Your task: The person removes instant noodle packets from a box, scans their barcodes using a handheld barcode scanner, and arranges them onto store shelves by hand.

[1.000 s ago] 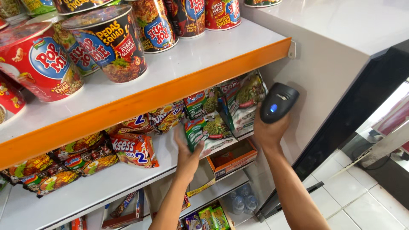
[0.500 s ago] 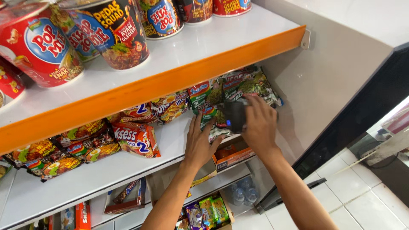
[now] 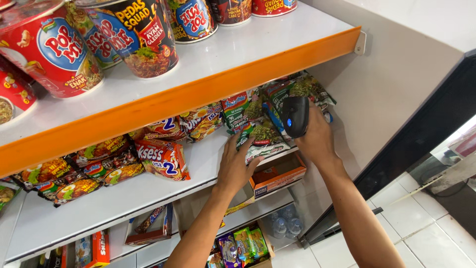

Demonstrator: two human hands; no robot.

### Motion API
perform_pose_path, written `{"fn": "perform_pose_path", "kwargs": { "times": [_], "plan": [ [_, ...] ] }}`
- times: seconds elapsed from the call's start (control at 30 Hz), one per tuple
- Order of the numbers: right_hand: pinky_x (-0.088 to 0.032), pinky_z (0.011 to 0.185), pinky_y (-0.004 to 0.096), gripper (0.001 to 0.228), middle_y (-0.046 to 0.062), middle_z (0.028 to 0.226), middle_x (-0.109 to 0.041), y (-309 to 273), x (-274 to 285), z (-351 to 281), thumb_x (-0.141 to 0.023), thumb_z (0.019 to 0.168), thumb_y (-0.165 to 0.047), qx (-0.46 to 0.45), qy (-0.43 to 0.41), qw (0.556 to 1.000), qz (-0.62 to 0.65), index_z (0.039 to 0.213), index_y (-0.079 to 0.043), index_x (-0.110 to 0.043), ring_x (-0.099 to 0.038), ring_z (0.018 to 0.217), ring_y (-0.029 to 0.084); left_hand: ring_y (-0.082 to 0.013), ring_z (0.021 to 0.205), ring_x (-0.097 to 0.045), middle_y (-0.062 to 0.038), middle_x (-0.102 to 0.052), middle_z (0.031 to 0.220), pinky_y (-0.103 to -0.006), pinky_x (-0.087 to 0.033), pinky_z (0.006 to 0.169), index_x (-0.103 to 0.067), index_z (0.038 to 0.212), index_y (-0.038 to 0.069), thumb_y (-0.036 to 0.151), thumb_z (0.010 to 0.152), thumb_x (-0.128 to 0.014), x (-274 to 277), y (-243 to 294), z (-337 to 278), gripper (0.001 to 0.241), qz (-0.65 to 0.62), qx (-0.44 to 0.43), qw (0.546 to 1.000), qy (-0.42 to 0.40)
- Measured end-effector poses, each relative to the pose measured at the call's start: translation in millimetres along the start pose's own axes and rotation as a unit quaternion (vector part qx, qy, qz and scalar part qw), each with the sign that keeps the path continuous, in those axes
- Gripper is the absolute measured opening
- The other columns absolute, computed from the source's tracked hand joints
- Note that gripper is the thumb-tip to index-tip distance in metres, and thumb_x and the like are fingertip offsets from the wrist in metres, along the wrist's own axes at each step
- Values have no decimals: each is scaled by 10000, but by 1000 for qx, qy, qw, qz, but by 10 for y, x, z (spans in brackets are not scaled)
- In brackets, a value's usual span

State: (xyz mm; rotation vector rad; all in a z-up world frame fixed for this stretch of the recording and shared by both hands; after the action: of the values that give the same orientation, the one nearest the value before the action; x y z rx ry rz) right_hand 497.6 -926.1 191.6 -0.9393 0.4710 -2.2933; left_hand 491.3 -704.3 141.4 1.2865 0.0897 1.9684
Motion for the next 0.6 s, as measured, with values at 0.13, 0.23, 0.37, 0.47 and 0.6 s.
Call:
{"fn": "perform_pose_path", "kwargs": {
  "times": [0.13, 0.23, 0.37, 0.47, 0.6],
  "plan": [
    [-423, 1092, 525, 634, 205, 1373, -591, -373, 139, -171, -822, 766, -93, 115, 62, 987, -93, 1320, 42, -544, -506, 1334, 441, -482, 1404, -380, -282, -382, 1521, -522, -381, 1128, -572, 1417, 70, 363, 887, -767, -34, 23, 23, 637, -28, 24, 999, -4],
    [-395, 1080, 544, 644, 167, 1386, -589, -406, 71, -243, -876, 735, -157, 111, 50, 986, -111, 1264, 35, -564, -483, 1325, 420, -477, 1401, -379, -281, -381, 1512, -525, -375, 1137, -573, 1409, 61, 341, 878, -784, 2, 19, 23, 636, -32, 14, 999, 0],
    [-414, 1091, 522, 705, 156, 1440, -566, -212, -47, -228, -875, 697, -119, 74, 16, 990, -119, 1308, 48, -566, -471, 1320, 447, -493, 1430, -327, -287, -353, 1522, -537, -345, 1145, -593, 1385, 52, 288, 852, -800, 25, -13, 13, 619, -29, -7, 1000, 6],
    [-431, 1137, 499, 664, 125, 1487, -556, -164, -65, -183, -847, 746, -66, 62, 24, 993, -101, 1337, 35, -561, -478, 1362, 423, -492, 1439, -319, -267, -349, 1545, -543, -344, 1144, -603, 1385, 65, 309, 869, -813, -7, -43, -14, 608, -23, 0, 1000, 8],
    [-423, 1115, 501, 691, 193, 1462, -539, -287, 28, -258, -853, 739, -76, 63, 48, 993, -91, 1346, 53, -549, -469, 1359, 433, -462, 1445, -353, -234, -379, 1549, -530, -363, 1165, -609, 1387, 86, 318, 872, -826, 14, -31, -54, 604, -26, 2, 999, 32]
  ]
}}
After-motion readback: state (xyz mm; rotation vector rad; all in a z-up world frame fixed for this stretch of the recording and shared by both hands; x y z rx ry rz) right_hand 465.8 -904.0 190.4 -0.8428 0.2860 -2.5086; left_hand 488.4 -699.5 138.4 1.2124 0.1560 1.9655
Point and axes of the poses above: each hand's wrist, its own z-axis towards the middle knuckle, its own x-axis out of the back of the hand, y = z × x, the point moved 9 cm from there along z, towards the middle knuckle
